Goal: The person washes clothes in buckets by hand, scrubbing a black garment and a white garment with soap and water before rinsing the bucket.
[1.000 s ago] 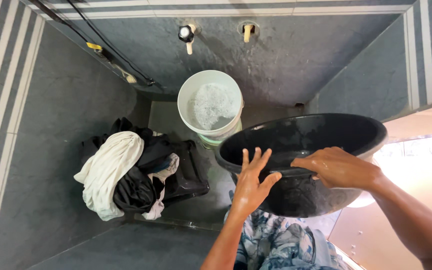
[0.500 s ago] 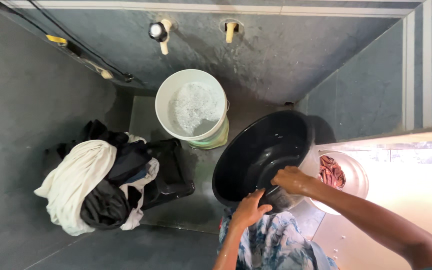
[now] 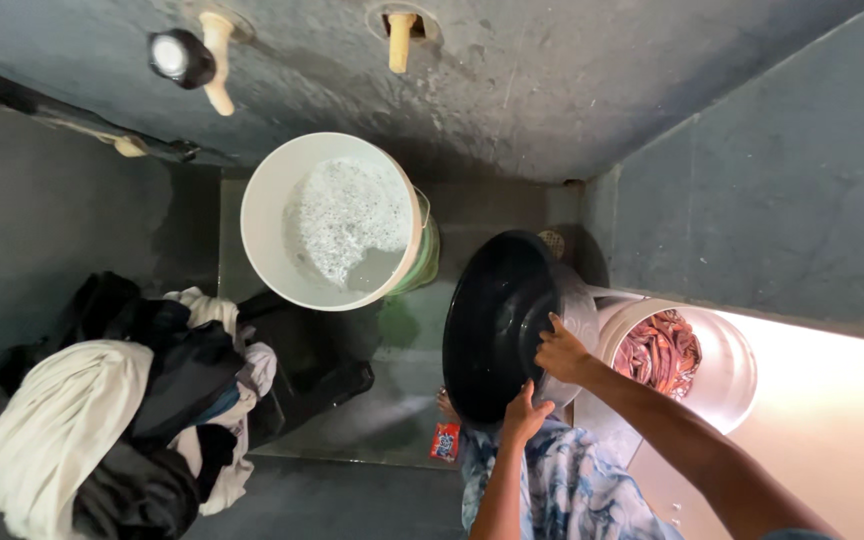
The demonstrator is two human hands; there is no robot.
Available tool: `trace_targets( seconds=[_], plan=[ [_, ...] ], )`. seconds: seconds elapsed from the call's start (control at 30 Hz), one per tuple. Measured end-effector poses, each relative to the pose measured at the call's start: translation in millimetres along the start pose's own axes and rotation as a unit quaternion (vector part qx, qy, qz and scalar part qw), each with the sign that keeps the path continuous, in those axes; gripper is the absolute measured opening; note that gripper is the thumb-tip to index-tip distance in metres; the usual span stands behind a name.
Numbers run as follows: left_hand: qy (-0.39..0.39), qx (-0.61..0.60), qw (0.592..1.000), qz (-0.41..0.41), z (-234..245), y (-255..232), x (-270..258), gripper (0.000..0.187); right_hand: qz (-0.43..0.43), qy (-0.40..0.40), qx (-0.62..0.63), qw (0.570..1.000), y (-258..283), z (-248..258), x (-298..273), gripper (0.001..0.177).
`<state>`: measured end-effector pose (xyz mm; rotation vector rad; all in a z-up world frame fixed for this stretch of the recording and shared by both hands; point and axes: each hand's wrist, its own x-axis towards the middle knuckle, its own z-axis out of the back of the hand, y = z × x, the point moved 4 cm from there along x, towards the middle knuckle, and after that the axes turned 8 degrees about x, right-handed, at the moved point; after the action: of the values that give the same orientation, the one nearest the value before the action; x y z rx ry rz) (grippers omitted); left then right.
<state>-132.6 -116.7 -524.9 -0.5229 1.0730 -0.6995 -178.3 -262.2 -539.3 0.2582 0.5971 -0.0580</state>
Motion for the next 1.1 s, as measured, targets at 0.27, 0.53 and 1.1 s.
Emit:
trace_targets(
  seconds=[0.27,0.53,1.1],
  plan=[
    [0.000,-0.041,0.996,0.073,-23.2,25.9,40.8,0.074,-0.040,0.061,-0.027,0.997,-9.7,-47.2,20.8,0.020],
    [-0.050,-0.083,0.992,0.077,-19.3,25.6,51.6,0.066,-0.065,-0.040,-0.048,0.996,-12.6,-44.0,9.4,0.027],
    [-0.138,-0.213,0.967,0.019,86.4,-30.5,5.9,0.049,-0.156,-0.201,0.416,0.873,14.3,123.2,-45.0,0.052]
  ],
)
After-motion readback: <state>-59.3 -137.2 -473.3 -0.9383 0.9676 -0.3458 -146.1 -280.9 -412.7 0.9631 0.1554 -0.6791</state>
